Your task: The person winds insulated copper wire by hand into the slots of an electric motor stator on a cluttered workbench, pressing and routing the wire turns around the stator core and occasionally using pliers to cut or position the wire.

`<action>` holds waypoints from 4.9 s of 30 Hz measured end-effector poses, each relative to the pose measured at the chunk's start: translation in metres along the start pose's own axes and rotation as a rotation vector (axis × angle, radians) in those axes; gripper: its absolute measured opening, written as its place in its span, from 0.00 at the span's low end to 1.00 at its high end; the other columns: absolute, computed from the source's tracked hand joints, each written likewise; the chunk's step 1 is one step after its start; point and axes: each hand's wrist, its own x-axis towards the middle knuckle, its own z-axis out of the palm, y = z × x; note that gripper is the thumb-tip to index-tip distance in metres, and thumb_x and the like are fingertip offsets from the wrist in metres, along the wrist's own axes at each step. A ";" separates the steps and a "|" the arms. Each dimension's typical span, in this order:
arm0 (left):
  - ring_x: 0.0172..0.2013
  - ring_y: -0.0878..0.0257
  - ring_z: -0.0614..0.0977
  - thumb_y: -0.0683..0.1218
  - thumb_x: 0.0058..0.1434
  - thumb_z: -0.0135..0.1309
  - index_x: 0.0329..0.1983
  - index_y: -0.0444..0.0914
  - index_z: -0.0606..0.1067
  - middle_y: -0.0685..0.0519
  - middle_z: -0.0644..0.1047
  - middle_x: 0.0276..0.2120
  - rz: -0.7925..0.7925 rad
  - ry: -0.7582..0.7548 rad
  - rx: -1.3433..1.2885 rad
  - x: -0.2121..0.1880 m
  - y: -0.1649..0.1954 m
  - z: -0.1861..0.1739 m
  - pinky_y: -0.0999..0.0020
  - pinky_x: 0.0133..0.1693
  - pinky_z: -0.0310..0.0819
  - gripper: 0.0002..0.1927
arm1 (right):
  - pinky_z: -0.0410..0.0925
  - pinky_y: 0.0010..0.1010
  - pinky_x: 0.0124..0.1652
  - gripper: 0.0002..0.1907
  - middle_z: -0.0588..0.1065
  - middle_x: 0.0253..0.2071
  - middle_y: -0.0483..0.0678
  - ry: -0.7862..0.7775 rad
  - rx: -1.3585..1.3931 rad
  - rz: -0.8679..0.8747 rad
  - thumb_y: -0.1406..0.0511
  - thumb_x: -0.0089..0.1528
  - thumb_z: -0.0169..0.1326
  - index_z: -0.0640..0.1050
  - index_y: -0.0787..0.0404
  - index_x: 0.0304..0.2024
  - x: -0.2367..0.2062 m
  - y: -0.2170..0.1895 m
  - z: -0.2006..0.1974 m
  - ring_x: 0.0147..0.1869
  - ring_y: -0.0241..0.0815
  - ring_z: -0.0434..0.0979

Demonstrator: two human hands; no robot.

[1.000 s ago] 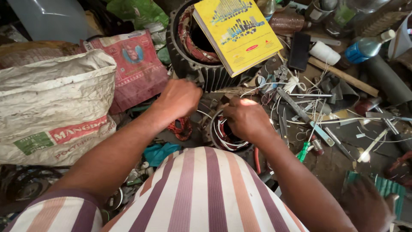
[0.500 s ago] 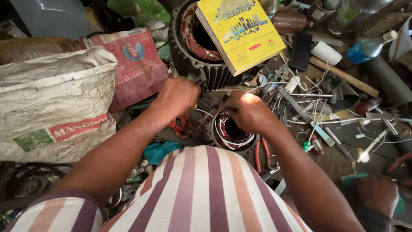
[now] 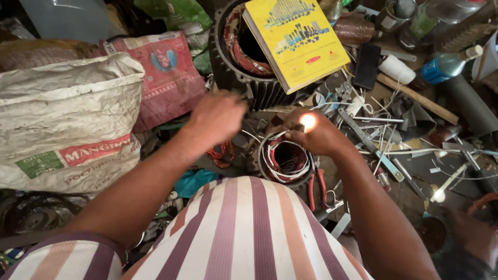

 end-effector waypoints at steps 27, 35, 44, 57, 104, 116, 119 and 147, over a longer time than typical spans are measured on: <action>0.31 0.40 0.84 0.43 0.48 0.55 0.23 0.36 0.81 0.38 0.80 0.27 0.157 -0.201 -0.100 0.028 0.018 0.027 0.45 0.31 0.77 0.07 | 0.72 0.41 0.40 0.14 0.79 0.33 0.54 -0.029 0.042 0.116 0.57 0.57 0.64 0.82 0.61 0.37 0.007 0.008 0.010 0.37 0.52 0.80; 0.29 0.40 0.83 0.44 0.45 0.56 0.21 0.36 0.81 0.37 0.79 0.25 0.150 -0.165 -0.059 0.026 0.015 0.031 0.47 0.30 0.77 0.07 | 0.72 0.46 0.41 0.14 0.79 0.38 0.57 0.097 -0.218 -0.032 0.61 0.51 0.63 0.82 0.60 0.37 0.020 -0.016 0.032 0.42 0.59 0.79; 0.28 0.41 0.84 0.45 0.47 0.55 0.23 0.35 0.81 0.37 0.79 0.25 0.117 -0.154 -0.023 0.020 0.013 0.028 0.47 0.29 0.77 0.08 | 0.71 0.40 0.51 0.13 0.79 0.45 0.53 -0.111 -0.009 -0.147 0.64 0.54 0.65 0.82 0.60 0.41 0.012 0.008 0.003 0.51 0.52 0.78; 0.29 0.41 0.84 0.44 0.48 0.55 0.23 0.36 0.82 0.38 0.80 0.26 0.074 -0.192 0.010 0.022 0.009 0.029 0.46 0.30 0.77 0.08 | 0.70 0.40 0.51 0.11 0.77 0.45 0.50 -0.151 -0.188 -0.079 0.64 0.55 0.64 0.86 0.53 0.42 0.014 -0.022 0.013 0.52 0.51 0.77; 0.35 0.42 0.84 0.44 0.54 0.52 0.32 0.38 0.82 0.42 0.81 0.33 -0.004 -0.039 -0.121 -0.023 -0.004 0.001 0.46 0.33 0.78 0.09 | 0.72 0.37 0.40 0.11 0.81 0.36 0.52 -0.027 0.025 -0.007 0.63 0.57 0.64 0.85 0.60 0.41 0.013 -0.004 0.020 0.39 0.44 0.80; 0.35 0.42 0.84 0.44 0.53 0.52 0.28 0.36 0.82 0.41 0.81 0.31 0.028 -0.082 -0.110 -0.014 -0.016 0.010 0.46 0.36 0.78 0.10 | 0.72 0.48 0.44 0.12 0.79 0.38 0.63 -0.123 -0.553 0.193 0.62 0.57 0.58 0.83 0.60 0.41 0.026 -0.052 0.028 0.44 0.62 0.79; 0.34 0.41 0.84 0.44 0.48 0.53 0.27 0.37 0.82 0.40 0.81 0.29 0.026 -0.095 -0.124 -0.015 -0.021 0.009 0.46 0.34 0.78 0.09 | 0.71 0.49 0.42 0.10 0.79 0.36 0.61 -0.013 -0.540 0.049 0.64 0.59 0.57 0.83 0.60 0.42 0.020 -0.053 0.032 0.42 0.63 0.79; 0.30 0.47 0.85 0.46 0.56 0.53 0.30 0.38 0.80 0.44 0.80 0.32 0.059 -0.082 0.002 -0.005 -0.039 -0.004 0.51 0.25 0.78 0.08 | 0.64 0.61 0.49 0.15 0.80 0.43 0.48 0.255 -0.719 0.431 0.52 0.58 0.58 0.84 0.50 0.43 -0.006 -0.091 0.063 0.42 0.50 0.81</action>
